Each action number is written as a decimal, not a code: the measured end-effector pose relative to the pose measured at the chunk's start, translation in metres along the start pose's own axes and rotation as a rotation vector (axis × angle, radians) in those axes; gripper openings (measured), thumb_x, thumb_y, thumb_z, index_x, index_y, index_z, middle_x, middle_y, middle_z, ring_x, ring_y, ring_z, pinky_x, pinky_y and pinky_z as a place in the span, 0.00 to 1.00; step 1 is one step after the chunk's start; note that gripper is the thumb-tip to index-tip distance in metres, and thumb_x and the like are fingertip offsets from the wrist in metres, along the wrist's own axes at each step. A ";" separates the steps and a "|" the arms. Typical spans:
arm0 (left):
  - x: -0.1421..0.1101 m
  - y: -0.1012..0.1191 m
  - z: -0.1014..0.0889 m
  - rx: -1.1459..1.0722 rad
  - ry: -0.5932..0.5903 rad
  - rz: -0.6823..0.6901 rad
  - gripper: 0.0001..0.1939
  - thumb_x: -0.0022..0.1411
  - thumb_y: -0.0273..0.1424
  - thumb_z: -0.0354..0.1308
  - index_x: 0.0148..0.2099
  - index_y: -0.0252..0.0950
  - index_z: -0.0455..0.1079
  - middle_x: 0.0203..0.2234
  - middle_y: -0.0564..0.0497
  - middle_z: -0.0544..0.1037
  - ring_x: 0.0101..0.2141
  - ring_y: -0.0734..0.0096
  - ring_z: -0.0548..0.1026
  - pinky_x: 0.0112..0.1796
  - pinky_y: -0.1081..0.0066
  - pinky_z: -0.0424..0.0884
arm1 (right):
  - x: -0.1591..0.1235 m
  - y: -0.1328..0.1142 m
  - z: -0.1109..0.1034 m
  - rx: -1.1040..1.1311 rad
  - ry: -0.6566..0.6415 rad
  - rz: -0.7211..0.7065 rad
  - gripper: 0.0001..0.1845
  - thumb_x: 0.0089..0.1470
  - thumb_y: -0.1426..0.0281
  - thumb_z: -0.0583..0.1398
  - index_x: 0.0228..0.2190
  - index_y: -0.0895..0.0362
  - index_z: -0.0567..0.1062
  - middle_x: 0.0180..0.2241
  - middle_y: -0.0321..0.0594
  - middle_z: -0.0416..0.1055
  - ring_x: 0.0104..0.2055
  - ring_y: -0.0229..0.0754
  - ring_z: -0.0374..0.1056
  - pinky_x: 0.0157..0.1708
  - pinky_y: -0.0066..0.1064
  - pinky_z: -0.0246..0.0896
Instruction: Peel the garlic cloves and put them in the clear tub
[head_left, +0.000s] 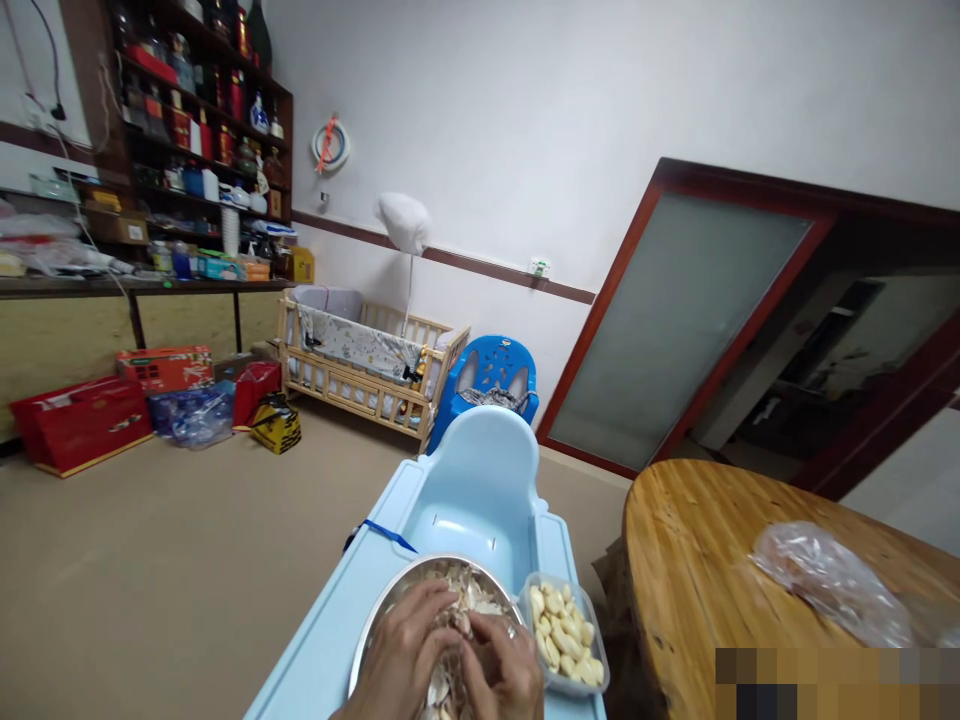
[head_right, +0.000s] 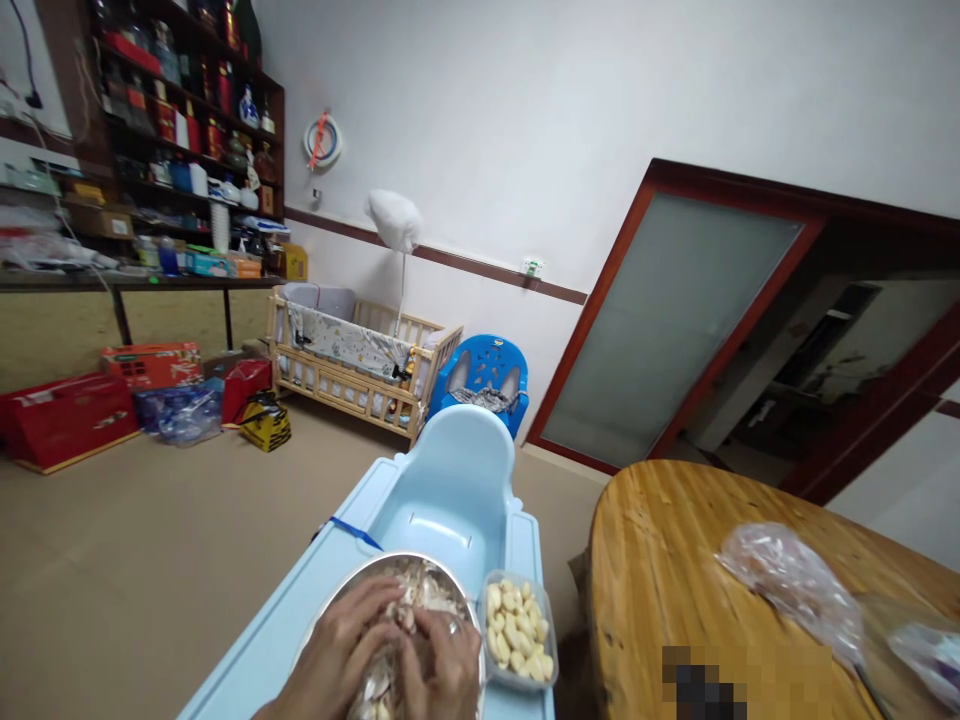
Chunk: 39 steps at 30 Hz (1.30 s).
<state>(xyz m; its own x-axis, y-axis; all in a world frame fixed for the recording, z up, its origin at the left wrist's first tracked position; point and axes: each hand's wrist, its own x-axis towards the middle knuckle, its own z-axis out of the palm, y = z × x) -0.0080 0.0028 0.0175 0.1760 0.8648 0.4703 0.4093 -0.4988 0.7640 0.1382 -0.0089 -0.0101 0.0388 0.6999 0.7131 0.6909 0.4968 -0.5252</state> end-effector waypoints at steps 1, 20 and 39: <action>-0.001 0.000 0.000 0.010 -0.006 0.016 0.14 0.56 0.21 0.52 0.43 0.35 0.74 0.43 0.41 0.76 0.44 0.58 0.75 0.43 0.66 0.72 | 0.001 0.000 0.000 -0.011 -0.006 -0.046 0.09 0.55 0.63 0.56 0.34 0.51 0.74 0.28 0.39 0.77 0.30 0.47 0.72 0.35 0.41 0.62; 0.006 0.005 -0.001 -0.283 -0.091 -0.196 0.12 0.56 0.27 0.52 0.31 0.37 0.79 0.27 0.49 0.81 0.31 0.64 0.77 0.34 0.72 0.70 | 0.005 -0.004 0.000 -0.017 -0.129 -0.132 0.15 0.57 0.58 0.51 0.27 0.52 0.70 0.20 0.35 0.70 0.24 0.42 0.66 0.29 0.35 0.59; 0.012 0.000 0.005 -0.367 -0.040 -0.354 0.15 0.56 0.36 0.53 0.24 0.34 0.73 0.16 0.54 0.72 0.20 0.71 0.68 0.24 0.75 0.62 | -0.001 -0.003 0.011 0.020 -0.070 -0.086 0.16 0.56 0.59 0.52 0.20 0.52 0.64 0.15 0.30 0.62 0.13 0.35 0.57 0.13 0.26 0.52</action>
<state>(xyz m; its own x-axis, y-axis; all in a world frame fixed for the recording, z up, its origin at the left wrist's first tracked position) -0.0015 0.0133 0.0207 0.1206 0.9824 0.1428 0.1095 -0.1562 0.9816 0.1281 -0.0046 -0.0145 -0.0708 0.6878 0.7224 0.6748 0.5664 -0.4731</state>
